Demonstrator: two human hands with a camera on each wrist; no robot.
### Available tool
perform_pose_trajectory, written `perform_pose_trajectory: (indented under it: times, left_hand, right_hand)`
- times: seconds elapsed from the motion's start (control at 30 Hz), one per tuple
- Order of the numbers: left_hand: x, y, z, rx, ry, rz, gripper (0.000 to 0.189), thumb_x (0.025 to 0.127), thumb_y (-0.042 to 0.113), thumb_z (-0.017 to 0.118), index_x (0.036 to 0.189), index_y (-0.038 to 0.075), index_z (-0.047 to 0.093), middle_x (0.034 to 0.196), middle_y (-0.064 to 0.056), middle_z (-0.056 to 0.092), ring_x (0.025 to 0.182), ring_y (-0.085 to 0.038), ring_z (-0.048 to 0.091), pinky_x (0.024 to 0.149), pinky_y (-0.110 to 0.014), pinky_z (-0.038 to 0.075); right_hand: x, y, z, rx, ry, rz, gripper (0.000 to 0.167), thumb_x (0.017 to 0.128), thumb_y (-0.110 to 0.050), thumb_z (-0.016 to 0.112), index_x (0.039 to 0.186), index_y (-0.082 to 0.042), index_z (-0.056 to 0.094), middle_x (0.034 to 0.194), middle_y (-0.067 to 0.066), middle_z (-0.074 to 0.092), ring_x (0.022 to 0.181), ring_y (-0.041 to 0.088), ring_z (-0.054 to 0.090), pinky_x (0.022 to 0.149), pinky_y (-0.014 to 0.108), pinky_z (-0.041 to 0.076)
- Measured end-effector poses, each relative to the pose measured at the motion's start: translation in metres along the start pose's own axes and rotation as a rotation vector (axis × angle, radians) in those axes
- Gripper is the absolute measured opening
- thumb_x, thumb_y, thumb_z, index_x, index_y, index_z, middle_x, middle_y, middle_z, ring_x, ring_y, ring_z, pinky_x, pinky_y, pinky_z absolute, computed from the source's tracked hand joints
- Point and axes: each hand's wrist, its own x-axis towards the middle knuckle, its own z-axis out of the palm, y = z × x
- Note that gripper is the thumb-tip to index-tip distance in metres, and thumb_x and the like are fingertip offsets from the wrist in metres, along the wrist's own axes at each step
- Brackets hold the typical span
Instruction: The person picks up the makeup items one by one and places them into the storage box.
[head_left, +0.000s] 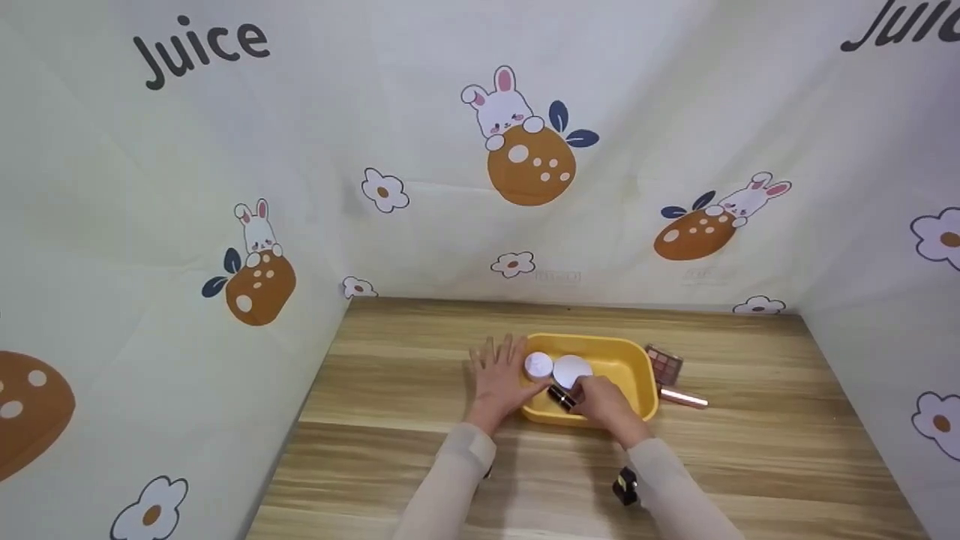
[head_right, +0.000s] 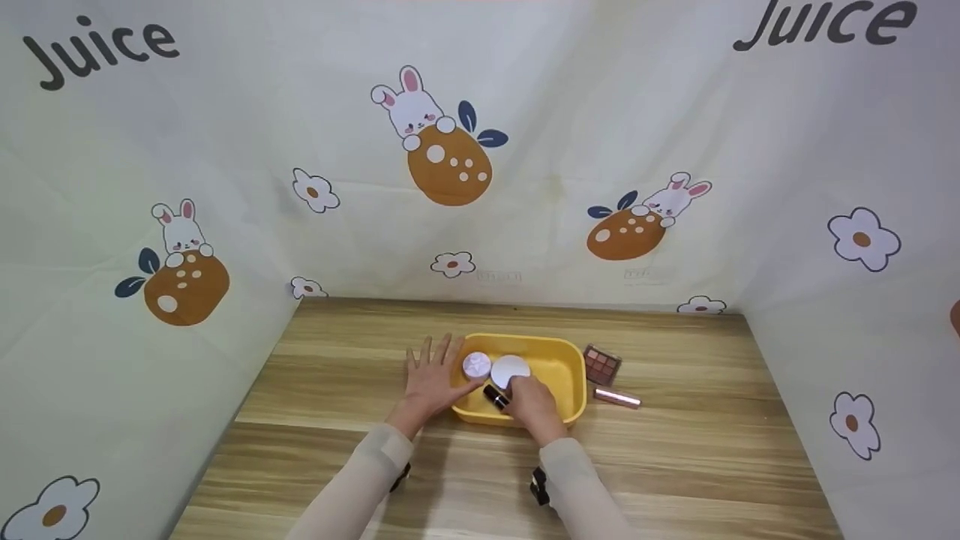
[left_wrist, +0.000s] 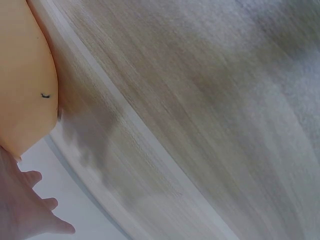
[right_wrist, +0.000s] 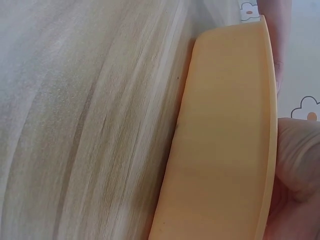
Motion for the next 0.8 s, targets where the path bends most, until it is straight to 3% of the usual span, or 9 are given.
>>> perform_pose_trajectory:
  times: [0.53, 0.8]
  left_hand:
    - [0.0, 0.0, 0.001, 0.016, 0.012, -0.003, 0.097, 0.082, 0.085, 0.043, 0.159, 0.029, 0.023, 0.166, -0.005, 0.027, 0.152, -0.042, 0.021, 0.118, -0.07, 0.017]
    - [0.001, 0.0, 0.002, -0.026, 0.013, -0.008, 0.096, 0.082, 0.082, 0.048, 0.158, 0.027, 0.027, 0.165, -0.005, 0.029, 0.152, -0.042, 0.021, 0.118, -0.071, 0.015]
  right_hand:
    - [-0.006, 0.004, -0.016, 0.009, 0.033, 0.012, 0.021, 0.074, -0.008, 0.08, 0.092, -0.004, 0.071, 0.08, 0.005, 0.071, 0.075, 0.019, 0.064, 0.07, 0.04, 0.054]
    - [-0.006, 0.007, -0.027, 0.027, 0.032, 0.015, 0.021, 0.078, -0.008, 0.081, 0.096, -0.002, 0.071, 0.081, 0.003, 0.072, 0.078, 0.019, 0.065, 0.075, 0.041, 0.054]
